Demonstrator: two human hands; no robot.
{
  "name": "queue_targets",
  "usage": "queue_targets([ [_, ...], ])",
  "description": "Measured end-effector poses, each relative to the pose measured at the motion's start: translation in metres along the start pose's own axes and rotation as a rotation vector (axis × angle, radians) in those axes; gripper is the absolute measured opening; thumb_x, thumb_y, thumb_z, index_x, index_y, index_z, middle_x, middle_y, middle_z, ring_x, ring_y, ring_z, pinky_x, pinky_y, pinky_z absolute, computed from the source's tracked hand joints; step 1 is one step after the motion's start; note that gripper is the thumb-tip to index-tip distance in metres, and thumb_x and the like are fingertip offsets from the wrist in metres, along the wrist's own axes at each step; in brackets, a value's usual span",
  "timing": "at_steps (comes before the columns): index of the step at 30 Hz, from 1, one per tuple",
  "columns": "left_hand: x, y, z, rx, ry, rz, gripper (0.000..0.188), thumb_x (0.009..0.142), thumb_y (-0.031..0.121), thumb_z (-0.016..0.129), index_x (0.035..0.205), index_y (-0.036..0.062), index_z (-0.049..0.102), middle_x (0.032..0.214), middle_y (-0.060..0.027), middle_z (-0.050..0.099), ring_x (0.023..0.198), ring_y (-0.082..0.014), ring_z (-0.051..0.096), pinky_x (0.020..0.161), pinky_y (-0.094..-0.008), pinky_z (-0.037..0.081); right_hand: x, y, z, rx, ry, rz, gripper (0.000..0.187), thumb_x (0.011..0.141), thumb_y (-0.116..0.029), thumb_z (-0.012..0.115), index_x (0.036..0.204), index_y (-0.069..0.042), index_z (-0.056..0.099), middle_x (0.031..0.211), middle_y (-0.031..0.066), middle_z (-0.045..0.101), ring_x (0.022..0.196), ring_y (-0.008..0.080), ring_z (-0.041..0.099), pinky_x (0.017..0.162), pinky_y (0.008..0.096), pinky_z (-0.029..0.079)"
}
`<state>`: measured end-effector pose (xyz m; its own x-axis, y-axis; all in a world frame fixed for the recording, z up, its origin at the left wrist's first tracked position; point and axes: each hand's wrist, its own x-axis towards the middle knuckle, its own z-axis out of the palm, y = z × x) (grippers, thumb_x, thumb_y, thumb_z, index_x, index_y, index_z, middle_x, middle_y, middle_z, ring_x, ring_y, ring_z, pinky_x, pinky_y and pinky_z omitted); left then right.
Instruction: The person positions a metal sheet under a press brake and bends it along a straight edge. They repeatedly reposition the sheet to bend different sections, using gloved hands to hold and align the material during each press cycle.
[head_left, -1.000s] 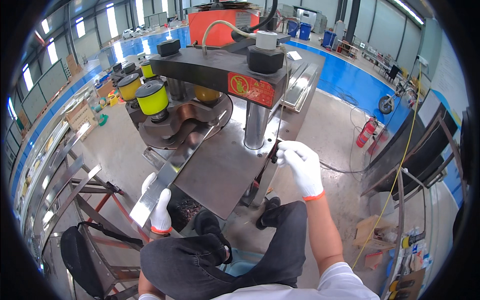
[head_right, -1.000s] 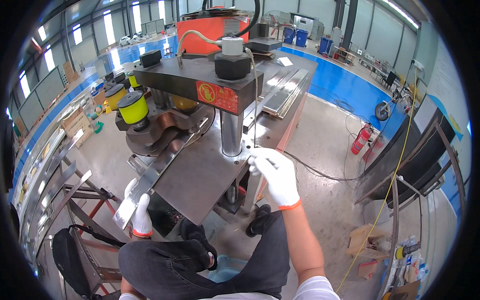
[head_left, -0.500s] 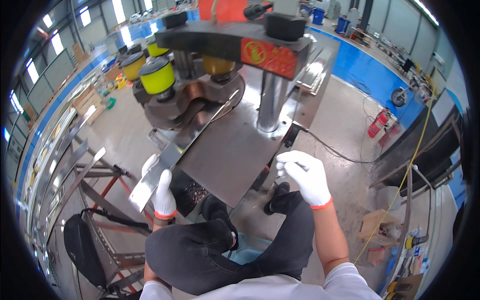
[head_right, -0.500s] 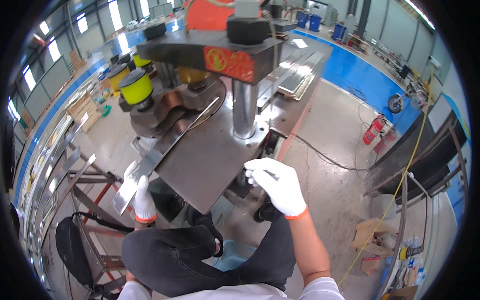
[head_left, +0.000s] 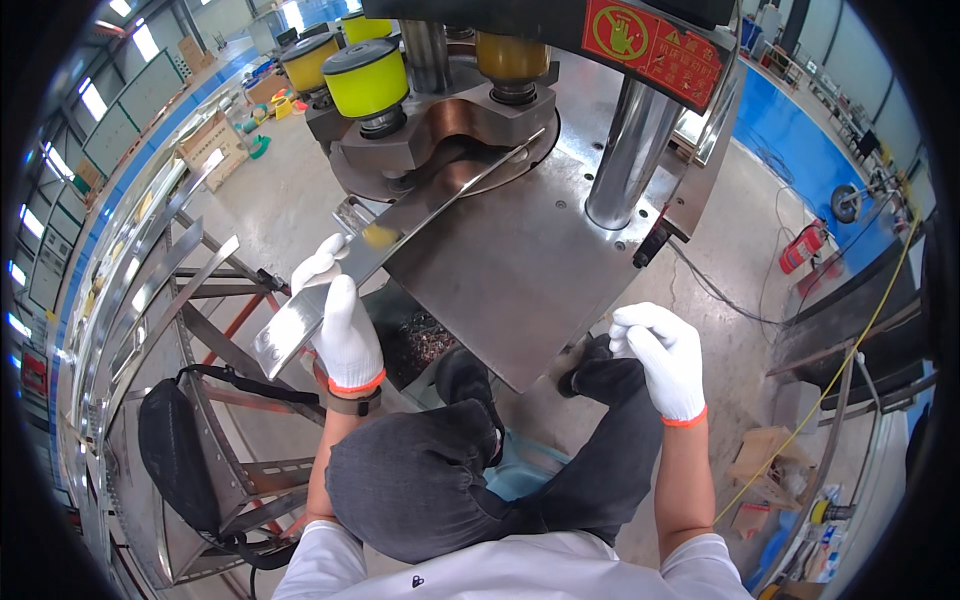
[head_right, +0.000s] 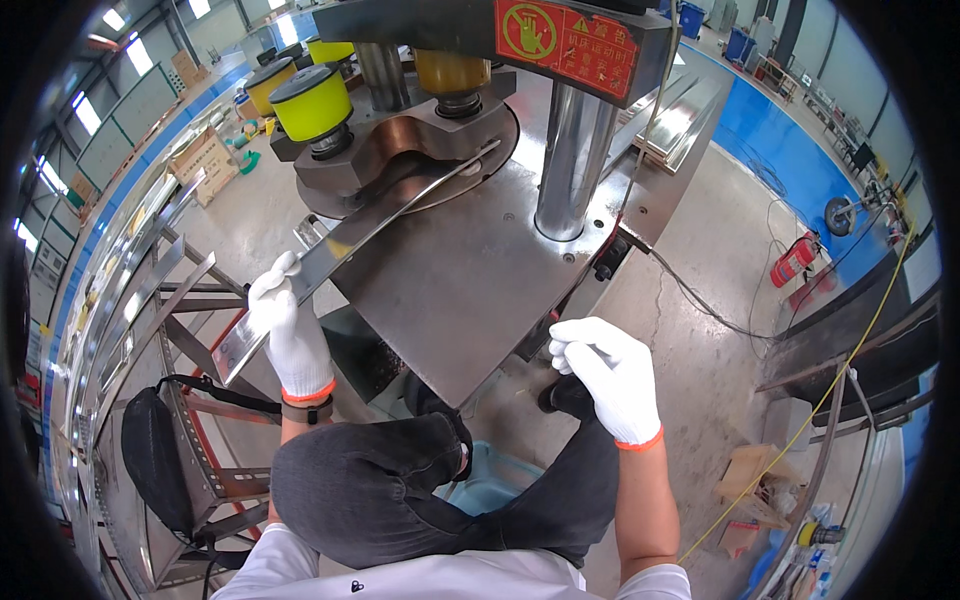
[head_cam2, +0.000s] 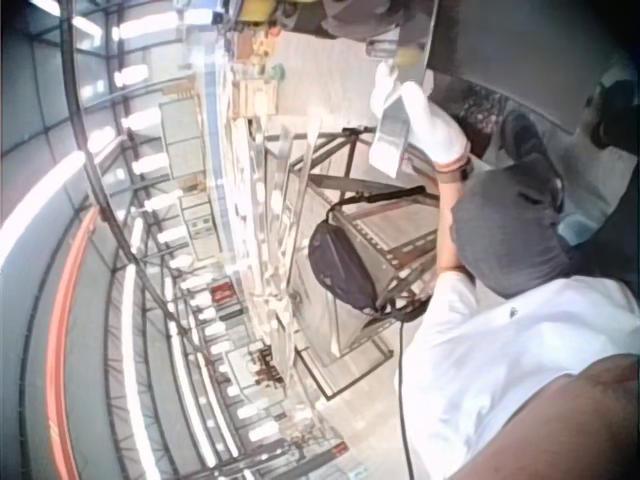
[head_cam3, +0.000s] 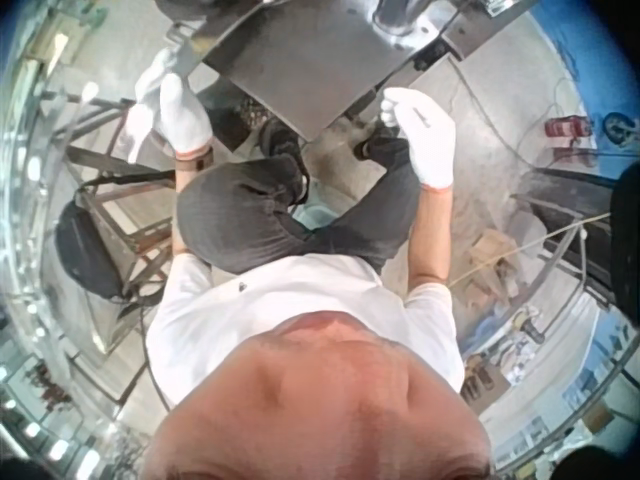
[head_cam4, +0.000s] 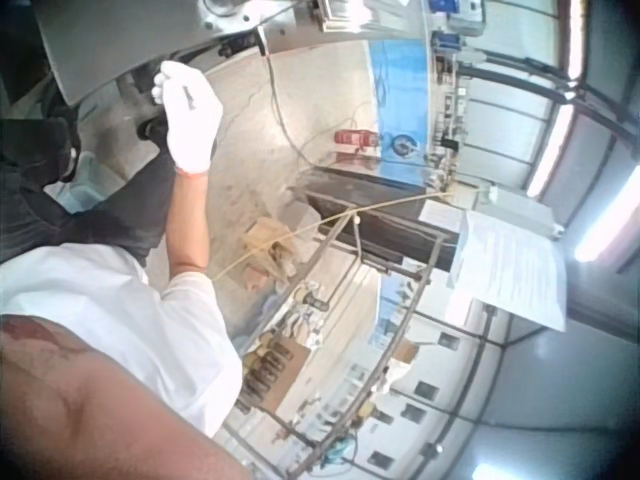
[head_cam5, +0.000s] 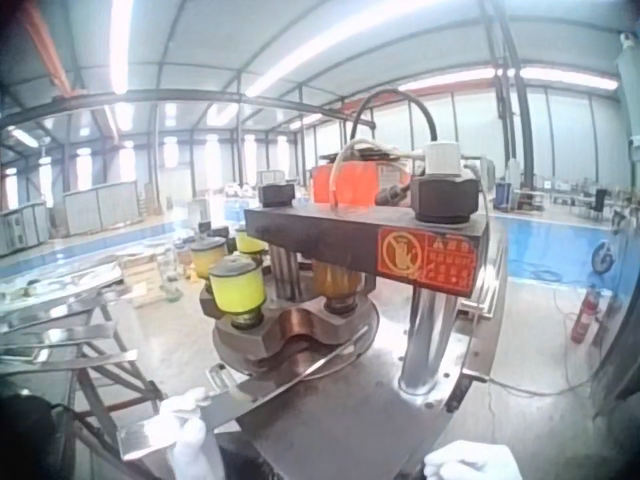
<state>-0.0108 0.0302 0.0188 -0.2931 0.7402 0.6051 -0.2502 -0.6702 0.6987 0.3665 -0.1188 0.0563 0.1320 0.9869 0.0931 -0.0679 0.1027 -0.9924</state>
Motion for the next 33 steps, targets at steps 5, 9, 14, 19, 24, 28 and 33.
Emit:
queue_targets([
  [5,-0.008,-0.001,-0.016,-0.382,0.041,-0.111,0.022,0.113,0.021,0.066,0.124,0.0056,0.075,0.15,-0.0215,0.073,0.151,-0.0439,0.059,0.134,-0.0611,0.038,-0.006,0.004,0.003,0.001,-0.016,0.019,0.025,0.11,0.001,0.067,0.131,0.005,0.08,0.113,0.0093,0.081,0.098,0.0155,0.075,0.092,0.0319,0.062],
  [9,0.003,0.012,-0.052,-0.641,0.012,-0.185,0.035,0.107,0.029,0.062,0.115,0.0006,0.08,0.137,-0.0268,0.079,0.156,-0.047,0.056,0.134,-0.0645,0.038,-0.011,0.006,0.006,0.01,-0.052,0.029,0.026,0.111,0.001,0.067,0.133,0.004,0.08,0.114,0.0096,0.081,0.099,0.0155,0.076,0.093,0.0323,0.062],
  [14,0.013,0.022,-0.101,-0.608,0.229,-0.27,0.036,0.095,0.039,0.067,0.09,0.0034,0.07,0.103,-0.0162,0.072,0.116,-0.0372,0.063,0.127,-0.0578,0.041,-0.018,0.015,0.009,0.037,-0.063,0.101,0.029,0.113,0.0,0.064,0.139,0.004,0.077,0.118,0.0109,0.081,0.102,0.0166,0.076,0.095,0.0327,0.063],
  [19,0.024,0.042,-0.102,-0.564,0.14,-0.439,0.032,0.094,0.036,0.068,0.089,0.006,0.059,0.088,-0.0064,0.054,0.089,-0.0242,0.052,0.092,-0.0415,0.044,-0.022,0.039,0.012,0.143,-0.09,0.151,0.044,0.119,-0.023,0.064,0.152,0.005,0.068,0.126,0.0155,0.079,0.103,0.0216,0.078,0.092,0.0356,0.065],
  [24,0.029,0.054,-0.057,-0.843,0.03,-0.675,0.024,0.095,0.029,0.072,0.097,0.0093,0.058,0.088,-0.0021,0.055,0.092,-0.0197,0.057,0.086,-0.0376,0.044,-0.02,0.035,0.016,0.489,-0.251,0.318,0.083,0.109,-0.063,0.07,0.15,0.009,0.067,0.128,0.0159,0.078,0.102,0.0229,0.077,0.077,0.0405,0.066],
  [28,0.045,0.059,-0.013,-0.787,0.073,-0.805,0.022,0.099,0.024,0.072,0.106,0.0057,0.062,0.092,-0.0053,0.061,0.093,-0.0223,0.061,0.1,-0.0448,0.053,-0.039,0.02,0.013,0.259,-0.31,0.321,0.059,0.105,-0.038,0.079,0.142,0.008,0.074,0.128,0.0113,0.079,0.104,0.0171,0.075,0.08,0.0344,0.062],
  [33,0.064,0.044,0.027,-0.882,0.025,-0.946,0.031,0.106,0.022,0.069,0.126,-0.0007,0.067,0.111,-0.0116,0.073,0.112,-0.037,0.074,0.119,-0.0606,0.055,-0.085,0.004,0.023,0.231,-0.264,0.495,0.065,0.09,0.006,0.072,0.155,0.008,0.069,0.124,0.0088,0.073,0.103,0.0186,0.08,0.069,0.0269,0.061],
])
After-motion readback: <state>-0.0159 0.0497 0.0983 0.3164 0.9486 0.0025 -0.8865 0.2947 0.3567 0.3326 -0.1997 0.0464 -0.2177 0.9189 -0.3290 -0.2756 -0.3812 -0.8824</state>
